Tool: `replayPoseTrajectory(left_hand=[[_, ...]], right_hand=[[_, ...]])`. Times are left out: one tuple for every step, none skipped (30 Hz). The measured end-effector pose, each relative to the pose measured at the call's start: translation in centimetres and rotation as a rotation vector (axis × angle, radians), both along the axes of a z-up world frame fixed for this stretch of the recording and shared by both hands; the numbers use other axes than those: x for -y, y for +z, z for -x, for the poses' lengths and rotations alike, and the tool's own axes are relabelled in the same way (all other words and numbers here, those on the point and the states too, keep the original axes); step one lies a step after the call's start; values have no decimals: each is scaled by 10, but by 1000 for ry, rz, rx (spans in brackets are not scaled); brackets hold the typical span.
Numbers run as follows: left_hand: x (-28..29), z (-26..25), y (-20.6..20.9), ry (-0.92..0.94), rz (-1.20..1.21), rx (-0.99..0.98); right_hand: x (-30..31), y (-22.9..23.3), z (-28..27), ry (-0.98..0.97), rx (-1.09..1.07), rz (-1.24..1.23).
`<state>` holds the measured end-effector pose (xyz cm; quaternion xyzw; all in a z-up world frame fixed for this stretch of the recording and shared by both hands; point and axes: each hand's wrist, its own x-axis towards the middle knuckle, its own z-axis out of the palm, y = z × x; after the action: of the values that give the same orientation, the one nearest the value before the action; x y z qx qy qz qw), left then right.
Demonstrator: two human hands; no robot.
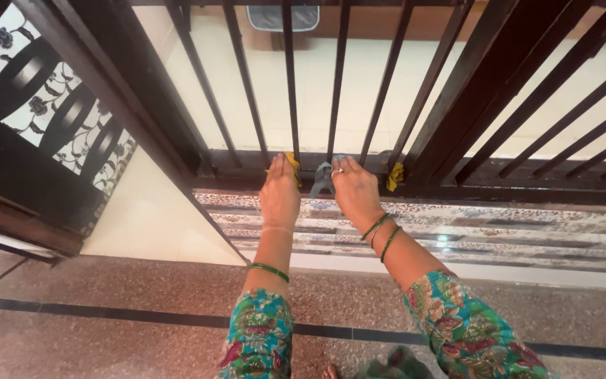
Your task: The person wipes the vertical bars and the horizontal frame of a metal grill using a cloth in each hand.
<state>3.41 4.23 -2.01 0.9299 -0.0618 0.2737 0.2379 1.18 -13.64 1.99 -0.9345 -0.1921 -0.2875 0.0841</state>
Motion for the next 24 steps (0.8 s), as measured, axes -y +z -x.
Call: replayPoseTrajectory(left_hand=[[1, 3, -2, 3, -7, 23], [1, 4, -3, 5, -17, 48], [2, 5, -3, 7, -38, 67], [2, 9, -3, 6, -60, 82], [1, 13, -2, 6, -82, 97], [-1, 17, -1, -8, -90, 104], [-5, 22, 2, -23, -97, 111], [-8, 26, 6, -36, -103, 116], [-12, 31, 10, -21, -25, 64], [-18, 37, 13, -4, 53, 10], [-23, 42, 17, 12, 130, -43], [-29, 43, 21, 52, 117, 51], [-35, 43, 24, 91, 104, 145], [-39, 41, 25, 129, 90, 241], [-42, 36, 26, 126, 77, 257], [-46, 30, 25, 123, 64, 272], [-50, 25, 23, 121, 50, 286], [-51, 18, 19, 117, 19, 215], [-52, 11, 14, 114, -11, 143], [-53, 5, 10, 111, -41, 71], [-54, 1, 6, 103, -55, 75], [-53, 0, 1, 97, -69, 74], [-53, -2, -2, 90, -82, 74], [-54, -4, -4, 83, -87, 58]], right_hand=[[1, 1, 1, 2, 14, -10], [0, 2, 3, 3, 29, -24], [0, 2, 5, 4, 44, -38], [0, 3, 9, 10, 42, -52], [0, 3, 13, 17, 40, -67], [1, 4, 16, 22, 39, -83], [0, 6, 19, 25, 38, -89], [0, 7, 22, 30, 35, -93], [0, 10, 25, 35, 32, -96], [-2, 12, 28, 31, -68, -104], [-4, 15, 32, 28, -167, -112], [-8, 18, 33, 26, -266, -123], [-14, 20, 33, 84, -117, -133], [-20, 22, 31, 142, 32, -142], [-26, 24, 29, 199, 182, -151], [-31, 25, 25, 196, 201, -112], [-35, 26, 20, 192, 219, -74], [-38, 26, 14, 188, 239, -34], [-42, 23, 9, 164, 190, -14], [-47, 19, 4, 139, 141, 8], [-50, 14, 0, 114, 93, 29], [-54, 8, -1, 77, 90, 58], [-58, 3, -1, 40, 88, 88], [-63, -1, -3, 4, 86, 116]])
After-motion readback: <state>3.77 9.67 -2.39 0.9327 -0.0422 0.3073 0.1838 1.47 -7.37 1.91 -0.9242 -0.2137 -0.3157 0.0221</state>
